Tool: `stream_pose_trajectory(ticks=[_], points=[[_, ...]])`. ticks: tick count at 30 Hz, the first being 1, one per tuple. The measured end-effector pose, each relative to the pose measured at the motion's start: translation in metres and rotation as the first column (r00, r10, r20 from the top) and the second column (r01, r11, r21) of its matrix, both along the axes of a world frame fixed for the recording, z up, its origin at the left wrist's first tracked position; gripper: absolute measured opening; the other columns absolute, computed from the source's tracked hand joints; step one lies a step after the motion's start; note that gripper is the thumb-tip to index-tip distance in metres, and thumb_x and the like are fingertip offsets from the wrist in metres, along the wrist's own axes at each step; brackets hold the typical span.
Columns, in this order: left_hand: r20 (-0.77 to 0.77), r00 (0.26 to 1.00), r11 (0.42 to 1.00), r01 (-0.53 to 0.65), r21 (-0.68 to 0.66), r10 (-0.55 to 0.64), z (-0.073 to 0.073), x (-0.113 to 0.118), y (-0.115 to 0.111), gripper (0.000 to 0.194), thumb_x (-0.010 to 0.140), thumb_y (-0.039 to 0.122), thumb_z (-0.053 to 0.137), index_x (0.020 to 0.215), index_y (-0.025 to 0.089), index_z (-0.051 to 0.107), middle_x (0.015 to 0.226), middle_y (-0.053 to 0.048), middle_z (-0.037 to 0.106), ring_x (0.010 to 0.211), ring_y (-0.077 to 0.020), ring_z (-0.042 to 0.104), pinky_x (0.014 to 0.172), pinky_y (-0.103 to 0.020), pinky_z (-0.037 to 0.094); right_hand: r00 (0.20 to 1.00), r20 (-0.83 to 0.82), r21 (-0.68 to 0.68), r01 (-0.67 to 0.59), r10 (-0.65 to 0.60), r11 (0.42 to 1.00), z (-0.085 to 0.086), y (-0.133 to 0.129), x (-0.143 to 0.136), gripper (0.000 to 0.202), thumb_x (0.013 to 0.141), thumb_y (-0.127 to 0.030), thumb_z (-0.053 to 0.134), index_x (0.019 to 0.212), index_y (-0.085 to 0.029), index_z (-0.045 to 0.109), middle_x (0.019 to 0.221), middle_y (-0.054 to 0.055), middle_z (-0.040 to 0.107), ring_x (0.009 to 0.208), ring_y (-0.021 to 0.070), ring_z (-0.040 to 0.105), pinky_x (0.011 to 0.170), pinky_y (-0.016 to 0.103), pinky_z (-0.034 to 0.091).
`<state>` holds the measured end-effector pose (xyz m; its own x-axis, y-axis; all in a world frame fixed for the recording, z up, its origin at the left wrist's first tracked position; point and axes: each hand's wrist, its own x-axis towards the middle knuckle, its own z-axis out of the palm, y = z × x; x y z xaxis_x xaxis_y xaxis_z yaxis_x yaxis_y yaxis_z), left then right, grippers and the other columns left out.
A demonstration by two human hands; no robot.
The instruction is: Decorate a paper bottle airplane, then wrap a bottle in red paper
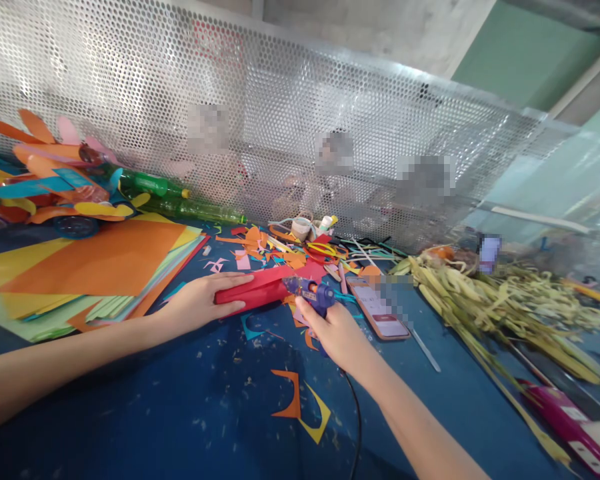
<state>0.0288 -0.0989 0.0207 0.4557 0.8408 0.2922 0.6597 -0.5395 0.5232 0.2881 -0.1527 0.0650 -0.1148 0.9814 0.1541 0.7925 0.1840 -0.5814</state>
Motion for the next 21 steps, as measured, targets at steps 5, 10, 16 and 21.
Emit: stream_pose_trajectory(ticks=[5,10,16,21], points=[[0.008,1.000,1.000,0.001,0.000,-0.001,-0.001,0.000,0.000,0.050,0.083,0.052,0.053,0.130,0.034,0.050,0.133,0.005,0.055,0.122,-0.0198,0.051,0.103,-0.032,0.038,0.997,-0.056,-0.064,-0.063,0.059,0.996,-0.006,-0.006,-0.010,0.042,0.089,-0.056,0.036,0.071,-0.021,0.051,0.055,-0.002,0.052,0.053,0.0158,0.052,0.053,0.026,0.040],[0.002,1.000,1.000,0.001,0.002,-0.001,0.001,0.001,-0.001,0.051,0.083,0.050,0.055,0.131,0.035,0.049,0.133,0.005,0.054,0.122,-0.0180,0.051,0.104,-0.031,0.038,0.991,-0.117,-0.063,-0.071,0.064,0.995,-0.016,-0.007,-0.019,0.040,0.087,-0.056,0.040,0.073,-0.020,0.052,0.055,-0.002,0.051,0.052,0.0158,0.052,0.051,0.026,0.041],[0.000,1.000,1.000,-0.005,0.006,0.005,0.002,0.000,-0.002,0.050,0.083,0.051,0.055,0.130,0.034,0.051,0.132,0.005,0.055,0.121,-0.0187,0.052,0.104,-0.033,0.039,0.993,-0.070,-0.007,-0.095,0.095,0.995,-0.012,-0.005,-0.017,0.039,0.089,-0.051,0.041,0.082,-0.019,0.061,0.066,0.001,0.062,0.061,0.0178,0.058,0.060,0.029,0.047],[0.006,1.000,1.000,0.001,-0.004,-0.001,0.000,-0.001,-0.001,0.050,0.084,0.050,0.054,0.131,0.035,0.049,0.133,0.006,0.054,0.123,-0.0190,0.050,0.104,-0.034,0.039,0.995,0.100,0.055,-0.017,0.012,0.998,0.011,-0.002,0.009,0.044,0.088,-0.055,0.038,0.086,-0.020,0.065,0.068,0.003,0.066,0.066,0.0212,0.063,0.063,0.031,0.049]])
